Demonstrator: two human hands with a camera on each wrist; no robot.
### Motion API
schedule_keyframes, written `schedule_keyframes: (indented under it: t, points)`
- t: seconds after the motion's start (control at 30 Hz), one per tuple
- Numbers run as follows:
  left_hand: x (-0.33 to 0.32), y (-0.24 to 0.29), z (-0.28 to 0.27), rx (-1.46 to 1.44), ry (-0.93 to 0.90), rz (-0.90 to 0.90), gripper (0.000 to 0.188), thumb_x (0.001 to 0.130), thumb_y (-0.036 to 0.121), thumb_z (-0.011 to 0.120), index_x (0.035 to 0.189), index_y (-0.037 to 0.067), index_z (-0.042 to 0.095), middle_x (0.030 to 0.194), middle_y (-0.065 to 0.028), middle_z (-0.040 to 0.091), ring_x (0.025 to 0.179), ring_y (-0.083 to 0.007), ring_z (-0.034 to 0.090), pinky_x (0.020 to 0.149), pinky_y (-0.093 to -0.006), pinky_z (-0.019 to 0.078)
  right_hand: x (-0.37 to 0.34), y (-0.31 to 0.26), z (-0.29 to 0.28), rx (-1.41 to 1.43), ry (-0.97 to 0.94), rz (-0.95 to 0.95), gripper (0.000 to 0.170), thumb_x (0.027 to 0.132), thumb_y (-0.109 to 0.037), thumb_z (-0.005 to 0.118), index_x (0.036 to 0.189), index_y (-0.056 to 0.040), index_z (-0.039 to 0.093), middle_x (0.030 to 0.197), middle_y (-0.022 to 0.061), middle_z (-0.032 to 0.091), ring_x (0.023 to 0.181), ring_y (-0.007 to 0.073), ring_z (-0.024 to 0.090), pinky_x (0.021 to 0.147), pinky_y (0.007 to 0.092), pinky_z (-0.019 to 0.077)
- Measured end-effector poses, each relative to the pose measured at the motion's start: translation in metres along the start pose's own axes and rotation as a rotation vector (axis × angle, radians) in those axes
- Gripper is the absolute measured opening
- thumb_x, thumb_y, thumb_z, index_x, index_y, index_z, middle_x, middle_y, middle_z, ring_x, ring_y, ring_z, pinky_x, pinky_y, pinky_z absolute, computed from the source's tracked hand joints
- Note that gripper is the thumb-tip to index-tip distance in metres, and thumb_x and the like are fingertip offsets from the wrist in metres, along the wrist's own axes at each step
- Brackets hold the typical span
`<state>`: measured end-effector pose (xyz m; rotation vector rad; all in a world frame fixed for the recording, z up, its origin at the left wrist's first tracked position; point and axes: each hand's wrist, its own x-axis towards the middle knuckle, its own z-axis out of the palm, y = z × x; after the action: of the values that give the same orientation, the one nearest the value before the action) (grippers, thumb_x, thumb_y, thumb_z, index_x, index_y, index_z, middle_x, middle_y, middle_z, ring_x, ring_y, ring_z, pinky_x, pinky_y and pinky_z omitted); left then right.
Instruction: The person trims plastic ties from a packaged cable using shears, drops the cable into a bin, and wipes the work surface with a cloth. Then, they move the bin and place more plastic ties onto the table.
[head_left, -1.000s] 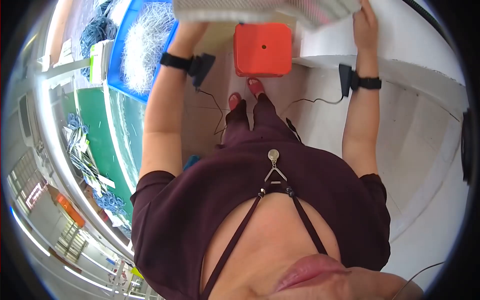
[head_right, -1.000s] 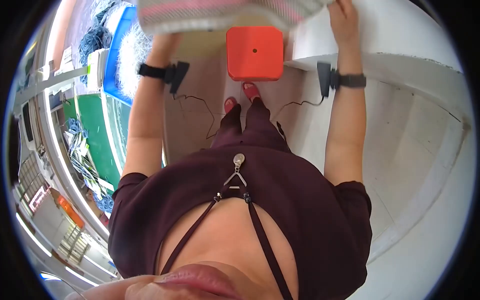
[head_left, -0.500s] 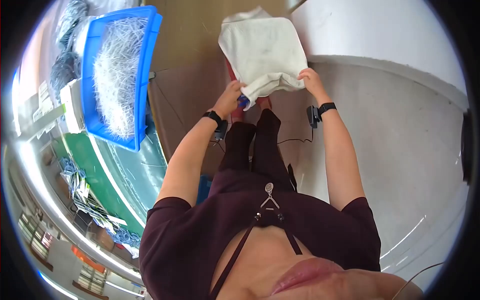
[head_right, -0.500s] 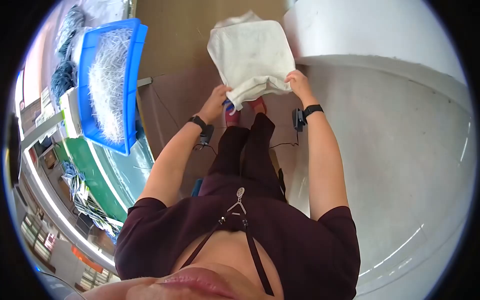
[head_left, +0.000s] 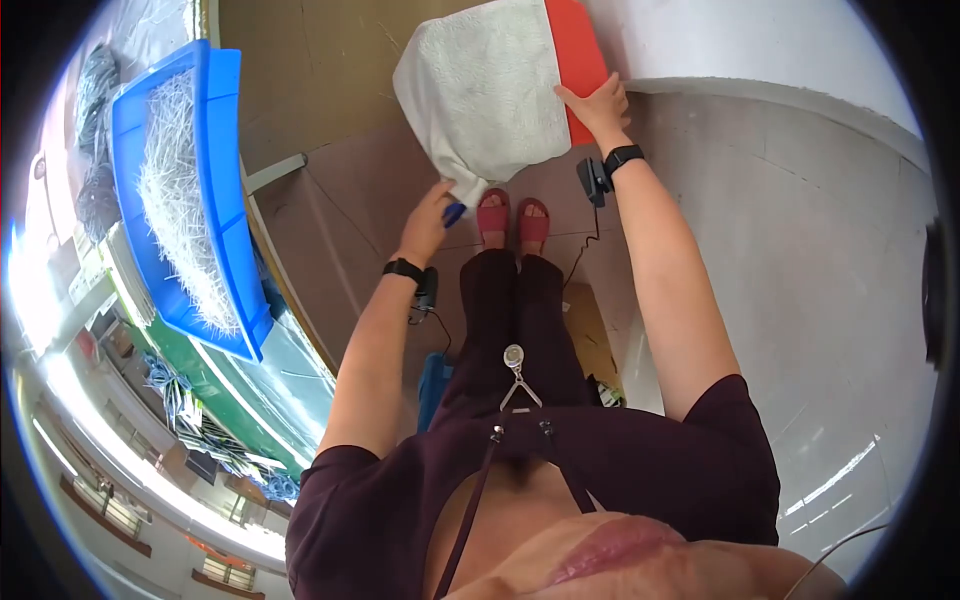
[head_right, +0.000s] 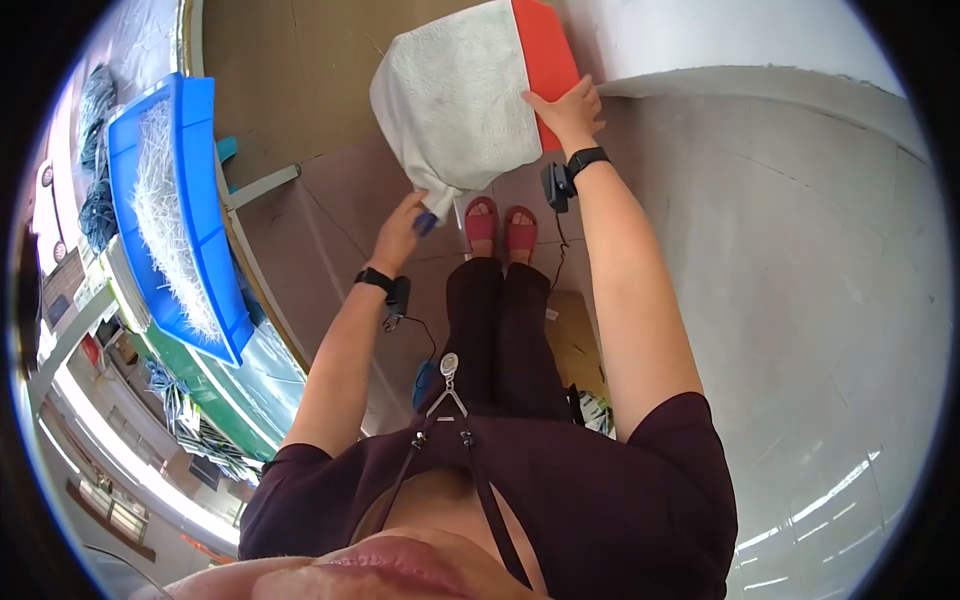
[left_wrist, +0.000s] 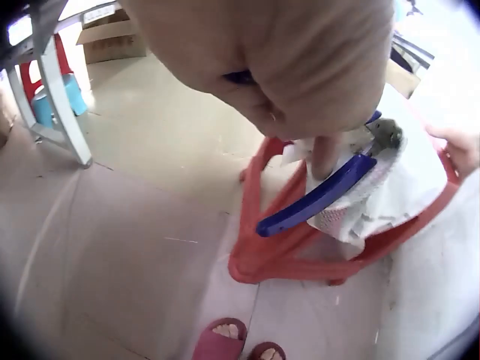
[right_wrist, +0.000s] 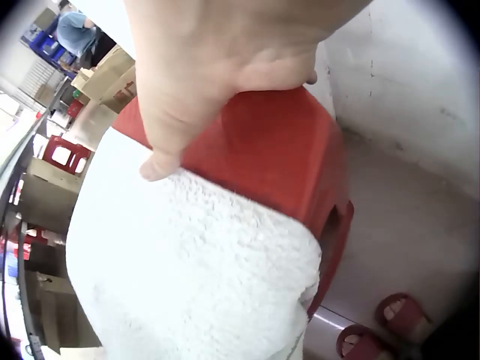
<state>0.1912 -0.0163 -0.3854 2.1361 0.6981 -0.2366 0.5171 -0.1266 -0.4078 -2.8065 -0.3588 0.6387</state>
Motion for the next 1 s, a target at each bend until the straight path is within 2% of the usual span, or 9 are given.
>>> schedule_keyframes:
  t: [0.07,0.3,0.4,0.47,0.53,0.6,0.67,0.83,1.0]
  points:
    - [0.005,0.020,0.009,-0.050,-0.024,0.078,0.021,0.076,-0.010,0.050,0.093,-0.001,0.057,0.137,-0.0087,0.044,0.119,-0.0306,0.048,0.093,-0.0382,0.0419,-0.003,0.000,-0.008,-0.109,0.055,0.019,0.104,0.066,-0.055,0.072,0.142,-0.0071,0.020,0.139,0.0212,0.035,0.126,0.0409,0.035,0.098,0.0461,0.0378]
    - [-0.043,0.001,0.003,0.206,0.166,0.007,0.019,0.076,-0.010,0.051,0.091,0.000,0.058,0.135,-0.0139,0.044,0.119,-0.0314,0.048,0.089,-0.0397,0.0444,0.038,0.081,-0.011,0.447,-0.099,-0.126,0.057,0.077,-0.036,0.069,0.121,-0.0035,0.054,0.111,0.0156,0.062,0.103,0.0278,0.059,0.086,0.0361,0.0462]
    - [-0.082,-0.062,0.026,0.343,0.000,-0.215,0.019,0.080,-0.009,0.046,0.089,0.001,0.059,0.129,-0.0161,0.049,0.114,-0.0345,0.050,0.093,-0.0392,0.0439,0.041,0.094,-0.020,0.394,-0.128,-0.114,0.036,0.081,-0.027,0.067,0.108,-0.0038,0.063,0.098,0.0123,0.067,0.091,0.0240,0.064,0.081,0.0331,0.0478]
    - [-0.078,-0.070,0.021,0.003,-0.055,-0.723,0.009,0.088,0.003,0.052,0.091,0.000,0.060,0.113,-0.0143,0.059,0.103,-0.0291,0.058,0.090,-0.0366,0.0455,0.047,0.097,-0.026,0.373,-0.242,-0.134,0.043,0.084,-0.030,0.064,0.115,-0.0003,0.058,0.104,0.0136,0.065,0.095,0.0221,0.061,0.083,0.0312,0.0466]
    - [-0.051,-0.075,0.022,-0.676,0.498,-0.581,0.018,0.090,0.018,0.057,0.092,0.000,0.059,0.092,-0.0077,0.064,0.090,-0.0187,0.059,0.083,-0.0330,0.0464,0.051,0.092,-0.028,0.360,-0.306,-0.134,0.046,0.086,-0.031,0.062,0.118,0.0015,0.056,0.107,0.0142,0.063,0.098,0.0212,0.059,0.083,0.0302,0.0460]
    - [0.015,-0.034,0.005,-1.130,0.624,-0.291,0.028,0.089,0.027,0.060,0.100,0.002,0.058,0.087,-0.0023,0.061,0.088,-0.0125,0.055,0.077,-0.0304,0.0457,0.061,0.071,-0.033,0.617,-0.217,-0.089,0.053,0.089,-0.038,0.057,0.121,0.0036,0.051,0.110,0.0151,0.062,0.101,0.0219,0.058,0.086,0.0316,0.0449]
    - [0.070,-0.028,-0.001,-0.802,0.437,-0.257,0.030,0.090,0.022,0.058,0.113,0.003,0.055,0.098,-0.0032,0.059,0.090,-0.0142,0.055,0.078,-0.0278,0.0446,0.084,0.070,0.010,0.757,-0.268,-0.059,0.064,0.089,-0.049,0.052,0.124,0.0043,0.047,0.119,0.0170,0.058,0.110,0.0246,0.054,0.091,0.0338,0.0417]
    - [0.153,0.004,-0.001,-1.199,0.288,-0.334,0.036,0.090,0.014,0.056,0.124,0.004,0.050,0.108,-0.0071,0.058,0.092,-0.0160,0.055,0.083,-0.0283,0.0440,0.053,0.046,0.002,0.321,-0.204,-0.112,0.077,0.085,-0.063,0.047,0.128,0.0003,0.045,0.119,0.0194,0.057,0.112,0.0299,0.054,0.094,0.0339,0.0396]
    - [0.150,0.001,0.018,-1.170,0.255,-0.339,0.036,0.089,0.010,0.056,0.124,0.003,0.050,0.111,-0.0081,0.057,0.096,-0.0166,0.054,0.085,-0.0297,0.0438,0.039,0.064,-0.001,0.577,-0.205,-0.148,0.078,0.085,-0.065,0.045,0.129,-0.0008,0.046,0.114,0.0210,0.060,0.109,0.0298,0.056,0.093,0.0336,0.0401]
